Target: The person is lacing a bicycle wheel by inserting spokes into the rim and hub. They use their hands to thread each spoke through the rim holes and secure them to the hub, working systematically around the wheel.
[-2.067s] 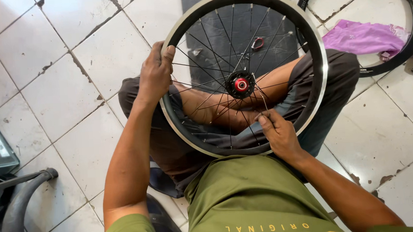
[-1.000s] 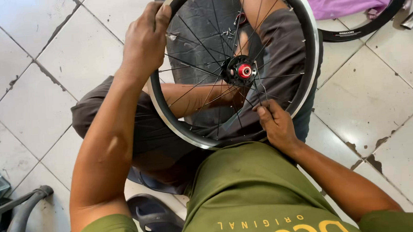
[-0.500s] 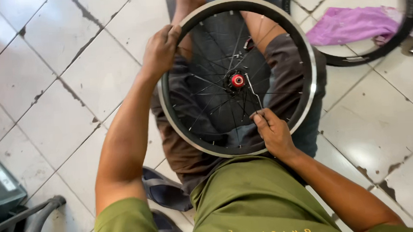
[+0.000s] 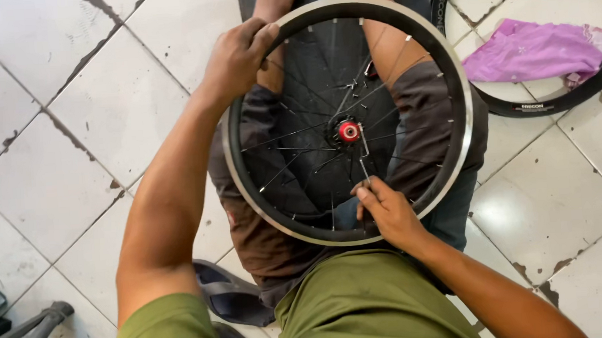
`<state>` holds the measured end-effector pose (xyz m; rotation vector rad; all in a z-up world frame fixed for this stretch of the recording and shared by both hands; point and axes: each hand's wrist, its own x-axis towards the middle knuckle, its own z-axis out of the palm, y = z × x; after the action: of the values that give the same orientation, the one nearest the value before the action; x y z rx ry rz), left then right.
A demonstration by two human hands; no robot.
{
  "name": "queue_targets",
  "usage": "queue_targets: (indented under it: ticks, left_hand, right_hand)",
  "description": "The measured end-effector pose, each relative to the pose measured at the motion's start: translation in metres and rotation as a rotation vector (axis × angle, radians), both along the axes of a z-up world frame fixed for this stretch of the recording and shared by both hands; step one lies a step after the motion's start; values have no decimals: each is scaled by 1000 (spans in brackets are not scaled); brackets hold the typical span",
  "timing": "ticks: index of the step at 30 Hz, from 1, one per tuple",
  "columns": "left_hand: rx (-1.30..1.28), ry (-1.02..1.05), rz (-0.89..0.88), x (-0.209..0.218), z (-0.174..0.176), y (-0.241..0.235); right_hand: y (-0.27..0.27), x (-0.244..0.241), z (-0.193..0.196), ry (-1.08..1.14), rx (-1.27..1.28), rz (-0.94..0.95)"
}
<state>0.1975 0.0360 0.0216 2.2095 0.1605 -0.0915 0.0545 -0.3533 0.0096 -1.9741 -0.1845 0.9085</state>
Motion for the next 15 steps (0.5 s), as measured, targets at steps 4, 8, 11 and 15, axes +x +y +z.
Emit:
queue_targets:
  ticks: [4, 8, 11, 15]
  left_hand:
    - [37, -17, 5, -13, -29, 12]
    - [345, -260, 61, -13, -51, 12]
    - [453, -560, 107, -31, -30, -22]
    - [277, -686, -21, -64, -21, -97]
  right_hand:
    - [5, -7, -9, -6, 6, 57]
    - [7, 2, 2, 134, 21, 1]
    - [2, 6, -6, 161, 35, -20]
    - [-1, 1, -15, 135, 65, -25]
